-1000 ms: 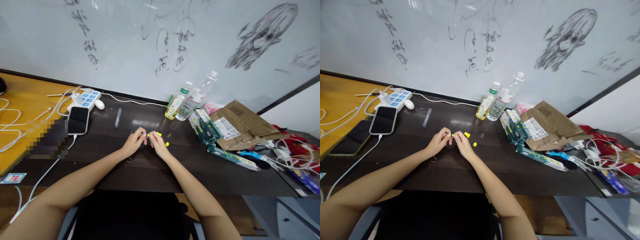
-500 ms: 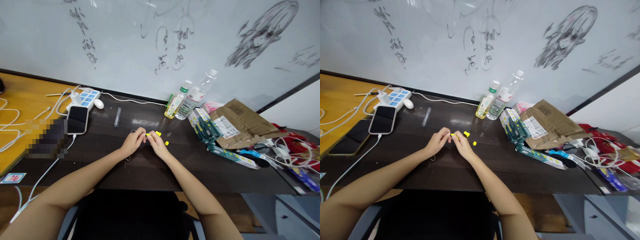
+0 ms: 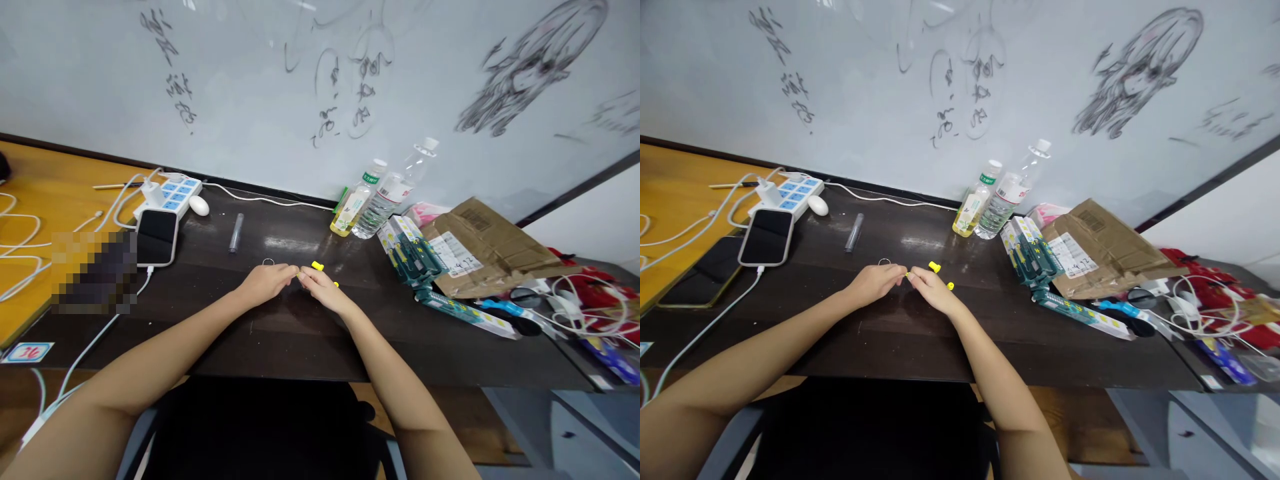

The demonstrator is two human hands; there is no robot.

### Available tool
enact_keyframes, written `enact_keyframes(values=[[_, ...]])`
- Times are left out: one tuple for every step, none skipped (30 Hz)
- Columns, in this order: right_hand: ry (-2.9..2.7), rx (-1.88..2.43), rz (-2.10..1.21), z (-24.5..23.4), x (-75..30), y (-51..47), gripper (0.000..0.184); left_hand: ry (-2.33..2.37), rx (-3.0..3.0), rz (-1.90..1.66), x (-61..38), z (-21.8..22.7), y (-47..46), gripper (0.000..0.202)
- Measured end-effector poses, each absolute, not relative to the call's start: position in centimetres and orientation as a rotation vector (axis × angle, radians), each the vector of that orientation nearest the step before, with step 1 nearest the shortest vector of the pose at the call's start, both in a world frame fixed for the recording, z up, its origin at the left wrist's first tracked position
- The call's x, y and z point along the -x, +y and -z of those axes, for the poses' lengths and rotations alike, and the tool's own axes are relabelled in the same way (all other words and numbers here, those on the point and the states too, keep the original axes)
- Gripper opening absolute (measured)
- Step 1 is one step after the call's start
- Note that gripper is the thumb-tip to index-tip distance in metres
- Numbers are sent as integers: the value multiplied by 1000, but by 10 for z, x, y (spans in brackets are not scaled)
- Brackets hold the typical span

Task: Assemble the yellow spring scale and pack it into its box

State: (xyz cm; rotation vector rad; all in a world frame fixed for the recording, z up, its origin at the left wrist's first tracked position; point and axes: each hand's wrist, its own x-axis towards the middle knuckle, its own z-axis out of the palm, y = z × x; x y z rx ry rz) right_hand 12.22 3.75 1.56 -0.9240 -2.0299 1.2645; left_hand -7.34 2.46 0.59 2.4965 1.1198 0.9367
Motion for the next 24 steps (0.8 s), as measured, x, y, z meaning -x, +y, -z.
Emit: enact_keyframes(values=[[-2079, 920, -1166, -17, -123, 37, 40, 1129, -2510, -937, 74, -5, 25, 12], [-2107, 918, -1110, -17, -123, 37, 40, 1134, -2510, -941, 74, -4, 26, 12], [-2113, 921, -1103, -18, -123, 37, 40, 1137, -2494, -948, 74, -3, 26, 12], [-2100, 927, -1143, -17, -122, 36, 40, 1132, -2467, -957, 73, -3, 26, 12], [-2069, 934, -1219, -16, -122, 36, 40, 1122, -2433, -967, 73, -3, 26, 12], [-2020, 936, -1319, -15, -121, 36, 40, 1107, -2398, -977, 72, -4, 25, 13], [-1961, 931, -1430, -14, -120, 36, 40, 1090, -2362, -988, 72, -4, 25, 13], [-1898, 918, -1539, -13, -120, 35, 39, 1074, -2328, -999, 71, -5, 24, 13], [-1844, 900, -1635, -12, -119, 35, 39, 1060, -2298, -1010, 71, -6, 24, 13], [-1805, 880, -1709, -12, -119, 35, 38, 1045, -2270, -1021, 70, -7, 23, 13], [-1787, 865, -1750, -12, -119, 35, 38, 1029, -2242, -1034, 70, -7, 23, 12], [-1790, 860, -1752, -11, -119, 35, 38, 1010, -2212, -1046, 69, -8, 23, 11], [-1809, 864, -1723, -11, -119, 35, 39, 987, -2175, -1059, 69, -8, 22, 11], [-1833, 876, -1677, -11, -119, 35, 40, 961, -2128, -1069, 68, -7, 22, 12], [-1851, 887, -1636, -11, -119, 35, 41, 934, -2072, -1078, 67, -7, 22, 13], [-1857, 894, -1620, -10, -119, 36, 41, 907, -2009, -1082, 67, -7, 22, 14], [-1852, 890, -1636, -9, -119, 36, 41, 878, -1941, -1083, 66, -6, 22, 15], [-1838, 880, -1673, -9, -119, 36, 41, 846, -1872, -1081, 65, -6, 23, 16], [-1821, 866, -1709, -8, -119, 36, 41, 811, -1804, -1076, 64, -5, 23, 17], [-1811, 853, -1730, -7, -119, 36, 41, 776, -1737, -1066, 64, -4, 23, 18], [-1812, 846, -1727, -7, -119, 36, 40, 744, -1670, -1055, 63, -4, 23, 20], [-1822, 845, -1709, -7, -118, 37, 40, 715, -1606, -1042, 62, -3, 24, 21], [-1833, 845, -1687, -6, -118, 37, 40, 693, -1544, -1031, 60, -3, 24, 23], [-1842, 842, -1671, -6, -119, 37, 40, 676, -1485, -1020, 59, -2, 24, 25]])
